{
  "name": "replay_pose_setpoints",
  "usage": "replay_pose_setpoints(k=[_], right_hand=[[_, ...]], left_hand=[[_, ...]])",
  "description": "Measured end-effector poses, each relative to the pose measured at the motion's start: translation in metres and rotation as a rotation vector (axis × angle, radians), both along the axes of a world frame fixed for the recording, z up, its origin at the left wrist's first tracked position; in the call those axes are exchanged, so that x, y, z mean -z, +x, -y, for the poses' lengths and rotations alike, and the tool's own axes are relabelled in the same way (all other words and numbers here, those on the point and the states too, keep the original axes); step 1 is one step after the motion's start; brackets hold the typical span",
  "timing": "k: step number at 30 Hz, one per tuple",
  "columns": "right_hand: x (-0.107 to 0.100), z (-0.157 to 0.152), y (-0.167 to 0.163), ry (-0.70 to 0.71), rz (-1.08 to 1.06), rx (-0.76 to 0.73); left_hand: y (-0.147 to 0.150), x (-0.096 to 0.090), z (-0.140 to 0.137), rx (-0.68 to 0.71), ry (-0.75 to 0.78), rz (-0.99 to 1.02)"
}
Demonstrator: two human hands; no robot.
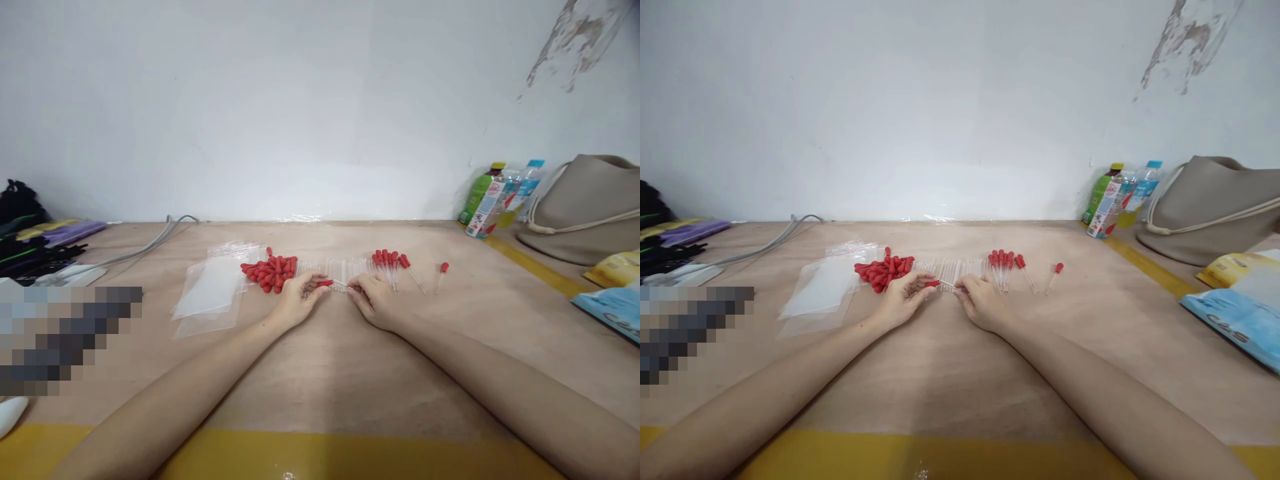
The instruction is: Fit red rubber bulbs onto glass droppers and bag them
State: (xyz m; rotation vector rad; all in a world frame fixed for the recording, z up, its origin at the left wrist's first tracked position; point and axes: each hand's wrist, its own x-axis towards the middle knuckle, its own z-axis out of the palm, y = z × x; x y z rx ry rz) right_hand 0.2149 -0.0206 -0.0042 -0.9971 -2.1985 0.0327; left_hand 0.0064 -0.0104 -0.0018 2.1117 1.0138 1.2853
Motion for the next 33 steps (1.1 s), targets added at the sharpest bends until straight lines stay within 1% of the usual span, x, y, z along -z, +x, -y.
replay_pose_setpoints(k=[6,10,13,18,22,25,30,33], right_hand=[[-0.003,0.001,0.001,0.022,0.034,-0.064],[-0.001,-0.003,0.004,0.055,0.034,-0.103],[-0.001,-0.006,0.007,0.095,0.058,-0.119],[-0.006,-0.003,0.01,0.196,0.168,-0.074],[-0.008,0.003,0.008,0.302,0.223,-0.016],[-0.005,0.003,0.005,0.36,0.225,0.006],[-0.003,-0.001,0.003,0.426,0.16,-0.034],[-0.002,-0.003,0.004,0.504,0.126,-0.072]], left_hand=[[0.001,-0.004,0.005,-0.054,0.092,-0.19],[0.001,-0.007,0.005,-0.013,0.169,-0.211],[0.0,-0.006,0.006,0.039,0.194,-0.227],[0.0,-0.004,0.007,0.076,0.225,-0.305],[0.001,-0.002,0.007,0.039,0.271,-0.379],[0.001,-0.002,0.007,0.011,0.312,-0.371],[0.001,-0.006,0.004,-0.011,0.427,-0.372],[0.0,-0.007,0.001,-0.016,0.509,-0.384]])
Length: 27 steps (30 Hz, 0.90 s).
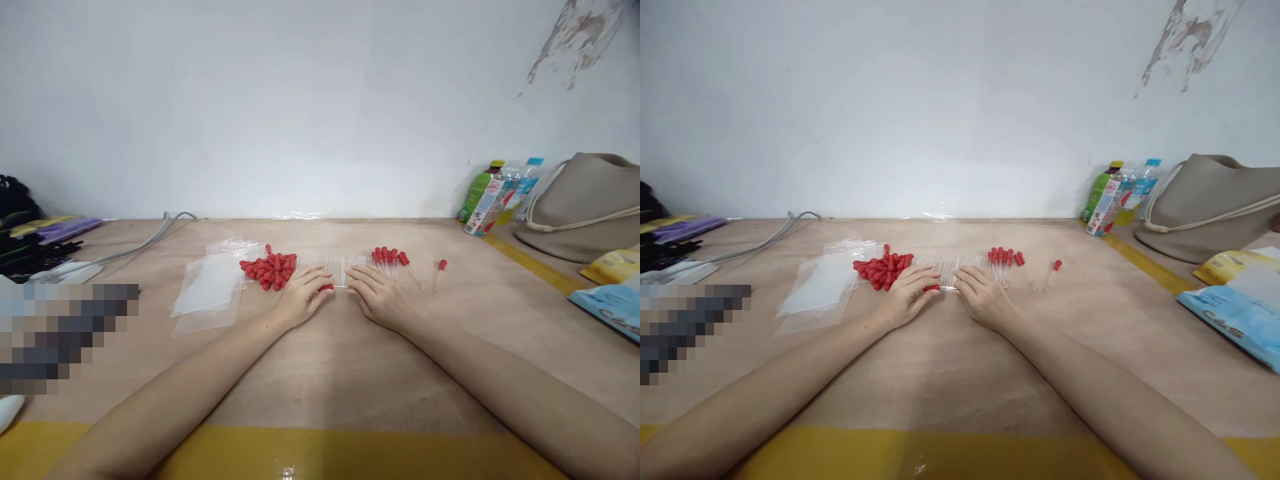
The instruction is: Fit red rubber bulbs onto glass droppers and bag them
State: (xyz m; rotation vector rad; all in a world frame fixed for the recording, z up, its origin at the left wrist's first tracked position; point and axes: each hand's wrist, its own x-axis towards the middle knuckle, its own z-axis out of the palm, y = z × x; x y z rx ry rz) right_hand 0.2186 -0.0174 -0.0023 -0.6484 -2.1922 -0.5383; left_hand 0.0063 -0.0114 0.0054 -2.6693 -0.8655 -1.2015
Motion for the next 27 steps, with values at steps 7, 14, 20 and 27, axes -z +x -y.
replay_pose_setpoints(k=[7,14,20,27], right_hand=[[0.0034,-0.002,0.0011,-0.001,0.017,-0.064],[0.0028,-0.0009,-0.0006,-0.016,0.011,-0.11],[0.0005,0.001,-0.0038,-0.06,0.013,-0.138],[0.003,-0.0005,-0.0079,-0.114,0.026,-0.149]], left_hand=[[0.0001,0.0044,-0.0007,0.097,0.033,-0.037],[0.0009,0.0026,0.002,0.125,0.015,-0.084],[0.0024,0.001,0.0028,0.139,-0.047,-0.109],[0.0039,0.0025,0.0018,0.17,-0.023,-0.109]])
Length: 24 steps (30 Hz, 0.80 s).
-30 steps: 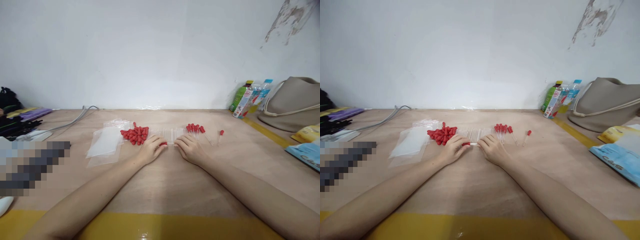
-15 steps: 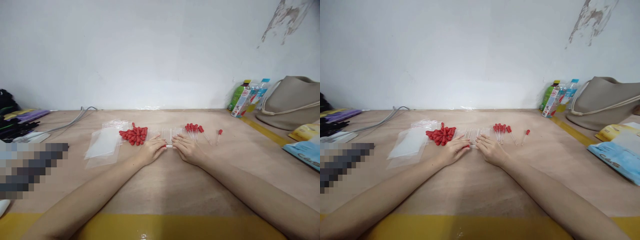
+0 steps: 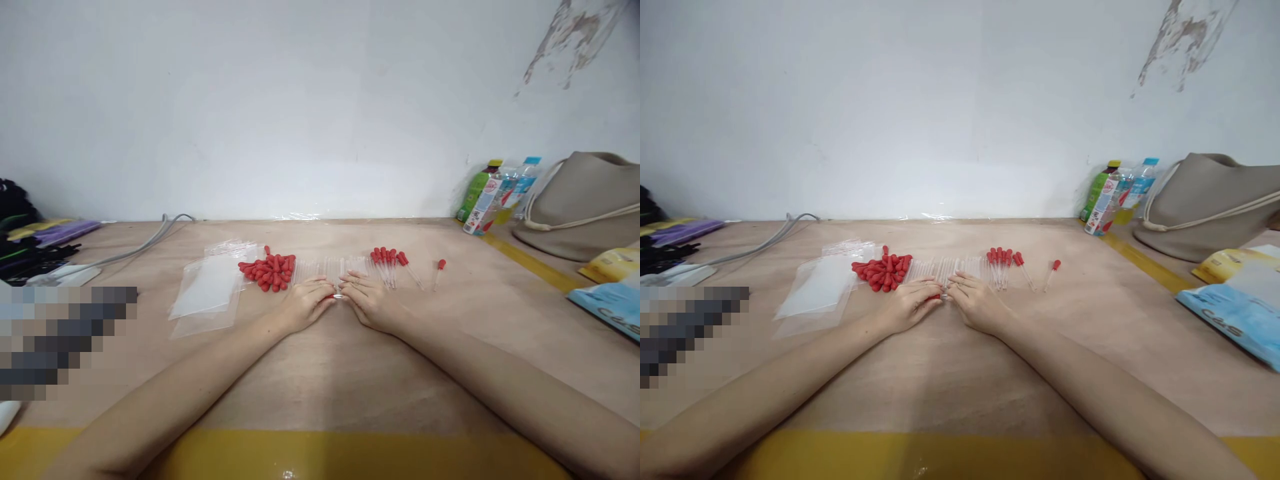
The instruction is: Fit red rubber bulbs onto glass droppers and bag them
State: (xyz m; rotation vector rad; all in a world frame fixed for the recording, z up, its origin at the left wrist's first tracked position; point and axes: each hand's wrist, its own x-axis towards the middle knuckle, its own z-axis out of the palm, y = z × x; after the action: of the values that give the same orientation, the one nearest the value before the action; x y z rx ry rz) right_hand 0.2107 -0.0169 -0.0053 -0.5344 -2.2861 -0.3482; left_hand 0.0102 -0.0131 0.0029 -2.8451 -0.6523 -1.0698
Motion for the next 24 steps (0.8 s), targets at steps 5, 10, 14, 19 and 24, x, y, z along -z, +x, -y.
replay_pose_setpoints(k=[5,10,14,19,24], right_hand=[[-0.002,0.002,-0.002,0.01,0.057,0.053],[-0.024,0.002,0.007,-0.011,0.194,0.333],[-0.043,-0.019,0.047,-0.234,0.028,0.801],[-0.045,-0.046,0.104,-0.589,-0.022,1.169],[-0.04,-0.05,0.112,-0.843,0.025,1.199]], left_hand=[[0.0,0.002,-0.002,-0.001,0.012,0.003],[-0.002,0.002,-0.002,-0.163,0.044,0.076],[-0.003,0.001,-0.001,-0.304,0.027,0.111],[-0.002,0.001,-0.001,-0.292,-0.039,0.076],[-0.002,0.001,0.0,-0.29,-0.049,0.063]])
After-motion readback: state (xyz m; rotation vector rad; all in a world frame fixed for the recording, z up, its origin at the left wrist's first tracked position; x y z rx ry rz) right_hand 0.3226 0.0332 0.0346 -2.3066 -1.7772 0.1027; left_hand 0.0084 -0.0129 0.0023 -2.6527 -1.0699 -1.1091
